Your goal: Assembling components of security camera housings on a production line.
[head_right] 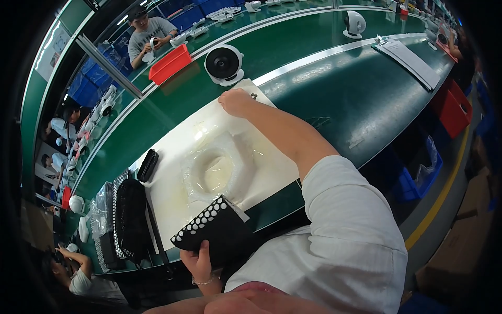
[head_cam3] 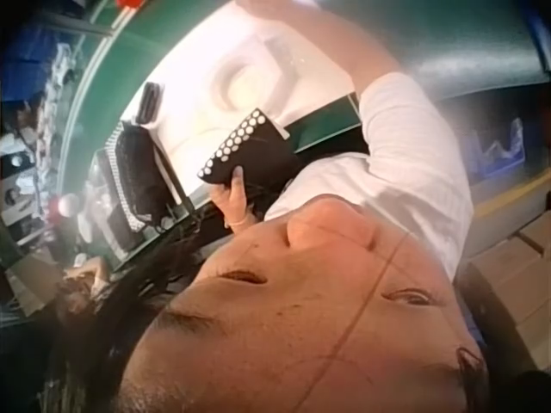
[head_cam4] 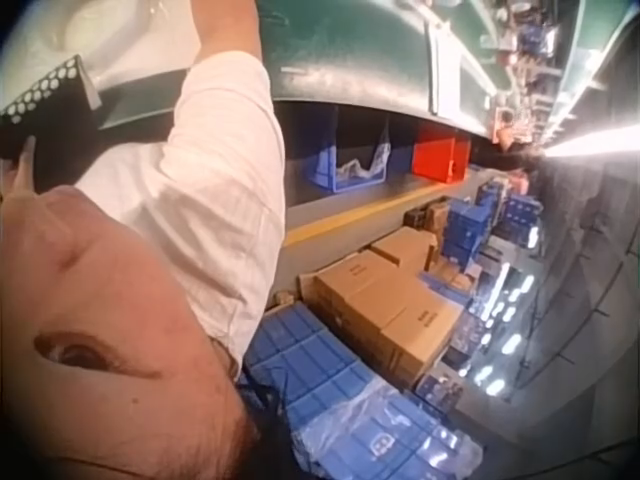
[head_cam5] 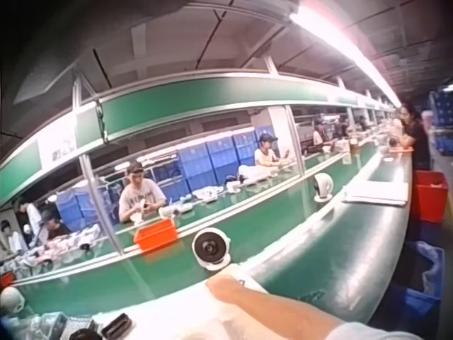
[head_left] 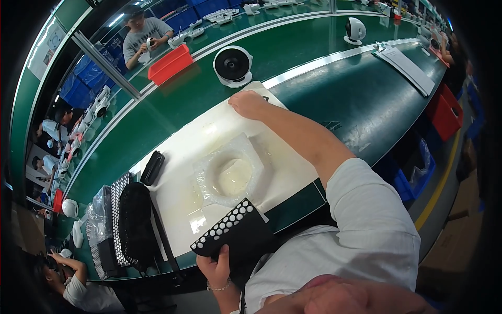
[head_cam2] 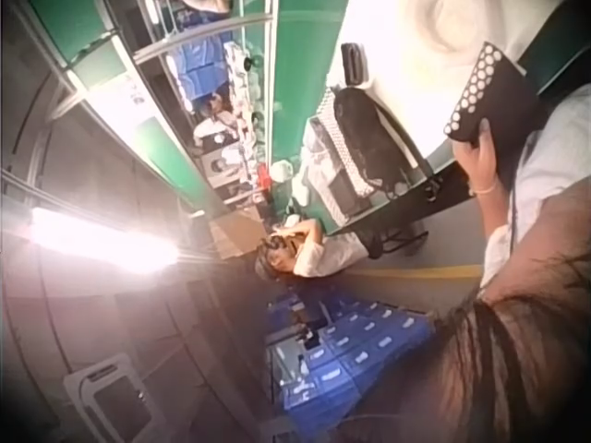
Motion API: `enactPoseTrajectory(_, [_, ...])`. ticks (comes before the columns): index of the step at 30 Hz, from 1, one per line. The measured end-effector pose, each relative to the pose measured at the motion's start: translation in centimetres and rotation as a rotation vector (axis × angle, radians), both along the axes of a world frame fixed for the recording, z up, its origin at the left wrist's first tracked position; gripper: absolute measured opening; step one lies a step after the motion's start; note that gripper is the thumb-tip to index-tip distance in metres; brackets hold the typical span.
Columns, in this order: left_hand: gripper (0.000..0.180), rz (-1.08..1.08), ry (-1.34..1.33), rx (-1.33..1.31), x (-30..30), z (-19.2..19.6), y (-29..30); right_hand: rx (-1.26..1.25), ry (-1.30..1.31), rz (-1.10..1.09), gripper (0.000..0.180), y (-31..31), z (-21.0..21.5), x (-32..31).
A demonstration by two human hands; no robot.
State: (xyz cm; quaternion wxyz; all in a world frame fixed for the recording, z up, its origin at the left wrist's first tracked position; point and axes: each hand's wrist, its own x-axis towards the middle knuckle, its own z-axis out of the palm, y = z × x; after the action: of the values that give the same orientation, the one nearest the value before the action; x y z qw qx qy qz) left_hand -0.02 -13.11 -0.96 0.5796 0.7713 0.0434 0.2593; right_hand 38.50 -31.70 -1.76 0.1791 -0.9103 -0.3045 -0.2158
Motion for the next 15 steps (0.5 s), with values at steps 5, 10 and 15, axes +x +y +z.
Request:
enactPoseTrajectory(5, [0.021,-0.012,0.009,-0.008,0.02,-0.05,0.06,0.003,-0.005,-0.004,0.017,0.04,-0.14,0.01])
enactPoseTrajectory(10, [0.022,-0.026,0.003,-0.017,0.04,0.1,0.01,-0.001,0.007,0.001,0.021,0.11,-0.4,0.36])
enactPoseTrajectory(15, [0.023,-0.04,0.007,-0.021,0.0,0.21,0.01,0.004,0.004,-0.003,0.02,0.06,-0.46,0.37])
